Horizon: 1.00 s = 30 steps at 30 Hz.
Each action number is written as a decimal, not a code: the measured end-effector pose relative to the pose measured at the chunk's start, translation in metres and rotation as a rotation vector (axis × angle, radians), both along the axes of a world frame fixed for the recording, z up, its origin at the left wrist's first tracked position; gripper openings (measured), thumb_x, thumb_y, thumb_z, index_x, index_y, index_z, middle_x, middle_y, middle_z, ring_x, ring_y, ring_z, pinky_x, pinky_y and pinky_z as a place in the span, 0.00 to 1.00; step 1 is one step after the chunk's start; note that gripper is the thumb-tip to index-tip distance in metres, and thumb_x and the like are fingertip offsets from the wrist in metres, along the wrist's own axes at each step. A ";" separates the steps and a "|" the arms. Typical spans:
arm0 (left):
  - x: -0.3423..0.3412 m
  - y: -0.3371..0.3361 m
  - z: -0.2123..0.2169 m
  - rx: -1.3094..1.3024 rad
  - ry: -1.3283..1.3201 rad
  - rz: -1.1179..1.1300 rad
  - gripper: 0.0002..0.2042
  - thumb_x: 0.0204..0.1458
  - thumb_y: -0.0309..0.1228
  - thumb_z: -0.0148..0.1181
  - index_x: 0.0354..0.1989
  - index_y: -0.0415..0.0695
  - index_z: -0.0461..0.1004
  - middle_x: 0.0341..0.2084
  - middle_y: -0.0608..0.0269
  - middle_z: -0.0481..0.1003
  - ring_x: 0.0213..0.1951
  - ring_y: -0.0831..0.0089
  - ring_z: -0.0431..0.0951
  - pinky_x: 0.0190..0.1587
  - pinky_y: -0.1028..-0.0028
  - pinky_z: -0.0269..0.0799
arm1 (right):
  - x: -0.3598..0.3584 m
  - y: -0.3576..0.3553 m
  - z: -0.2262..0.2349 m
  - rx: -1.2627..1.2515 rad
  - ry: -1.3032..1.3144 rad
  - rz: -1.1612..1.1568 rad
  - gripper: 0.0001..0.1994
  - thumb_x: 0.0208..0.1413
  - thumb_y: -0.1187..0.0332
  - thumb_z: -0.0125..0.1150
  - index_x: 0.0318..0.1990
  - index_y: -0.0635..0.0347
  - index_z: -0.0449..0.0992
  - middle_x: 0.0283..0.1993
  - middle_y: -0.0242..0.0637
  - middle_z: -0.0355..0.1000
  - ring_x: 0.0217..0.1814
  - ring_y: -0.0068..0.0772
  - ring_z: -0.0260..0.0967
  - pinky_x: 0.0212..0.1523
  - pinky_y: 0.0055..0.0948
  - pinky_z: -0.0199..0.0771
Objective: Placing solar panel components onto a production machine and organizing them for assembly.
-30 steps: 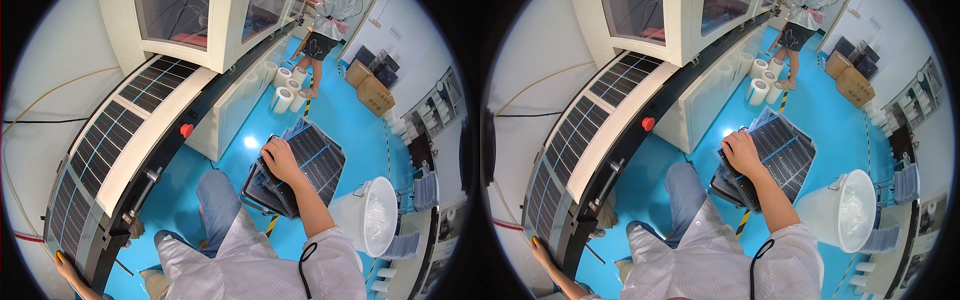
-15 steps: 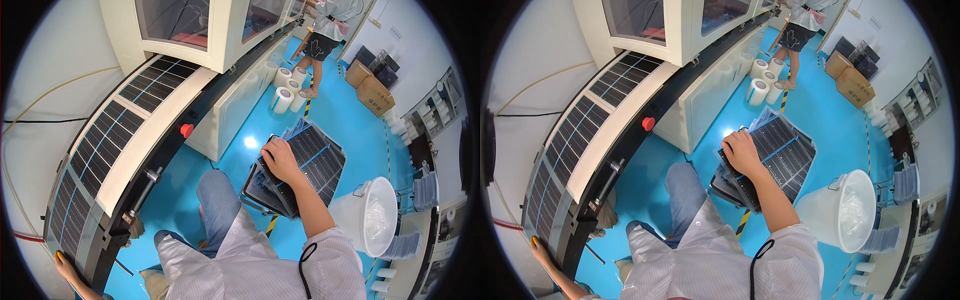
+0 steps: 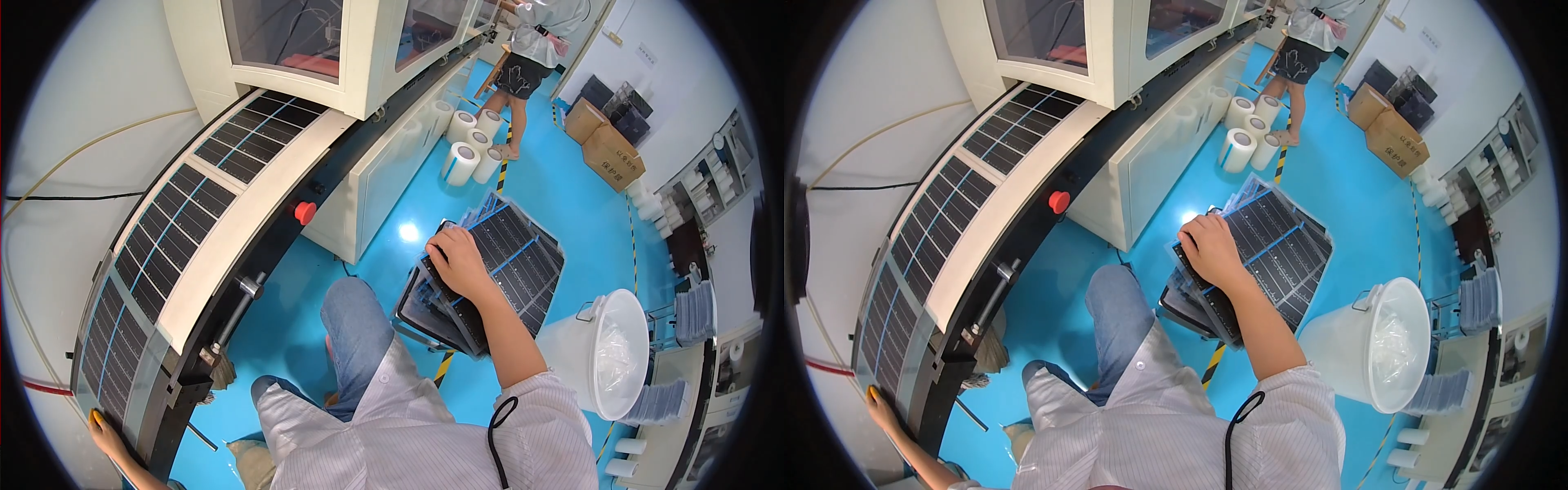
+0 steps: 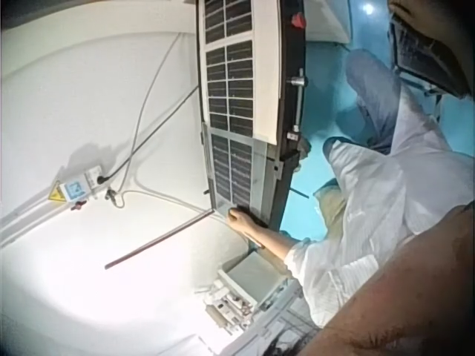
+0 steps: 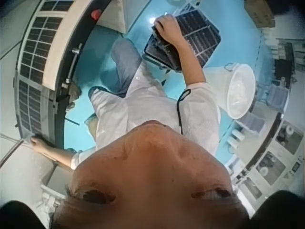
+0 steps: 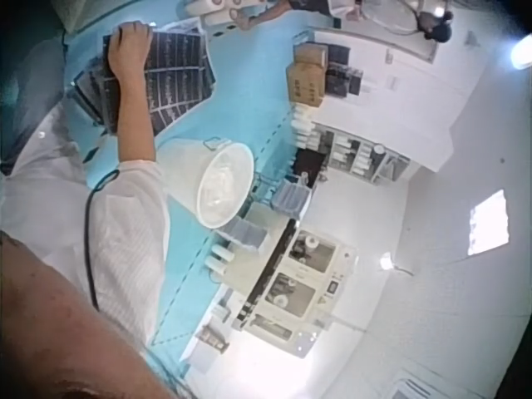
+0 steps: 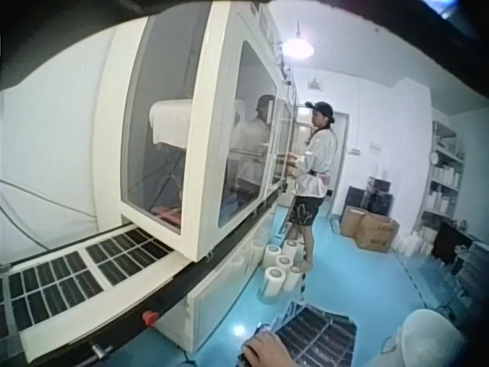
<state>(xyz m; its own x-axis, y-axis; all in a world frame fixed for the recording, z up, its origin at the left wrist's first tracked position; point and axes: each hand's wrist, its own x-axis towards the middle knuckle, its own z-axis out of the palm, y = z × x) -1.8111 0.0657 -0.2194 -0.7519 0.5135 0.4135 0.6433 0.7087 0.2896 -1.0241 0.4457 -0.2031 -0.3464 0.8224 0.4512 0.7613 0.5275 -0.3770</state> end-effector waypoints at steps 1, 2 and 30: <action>0.001 0.000 0.001 -0.009 -0.009 0.003 0.17 0.58 0.29 0.45 0.53 0.35 0.69 0.50 0.48 0.72 0.53 0.55 0.71 0.57 0.68 0.63 | 0.000 0.000 0.000 0.000 0.000 0.000 0.04 0.55 0.70 0.55 0.33 0.61 0.73 0.34 0.40 0.69 0.44 0.45 0.66 0.58 0.41 0.59; 0.001 0.000 0.001 -0.009 -0.009 0.003 0.17 0.58 0.29 0.45 0.53 0.35 0.69 0.50 0.48 0.72 0.53 0.55 0.71 0.57 0.68 0.63 | 0.001 0.000 0.000 -0.003 0.001 -0.001 0.04 0.55 0.70 0.55 0.33 0.61 0.73 0.35 0.40 0.69 0.44 0.45 0.66 0.58 0.41 0.59; -0.008 -0.004 -0.004 0.004 0.013 0.000 0.17 0.58 0.28 0.46 0.53 0.35 0.69 0.49 0.47 0.72 0.52 0.55 0.71 0.56 0.68 0.63 | 0.000 0.000 0.000 0.003 0.002 0.001 0.04 0.55 0.71 0.55 0.33 0.61 0.73 0.35 0.40 0.69 0.44 0.45 0.65 0.58 0.41 0.59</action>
<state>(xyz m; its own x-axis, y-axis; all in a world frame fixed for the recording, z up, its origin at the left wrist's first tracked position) -1.8196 0.0618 -0.2239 -0.7465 0.5114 0.4257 0.6469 0.7077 0.2841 -1.0236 0.4458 -0.2035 -0.3464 0.8206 0.4545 0.7602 0.5294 -0.3765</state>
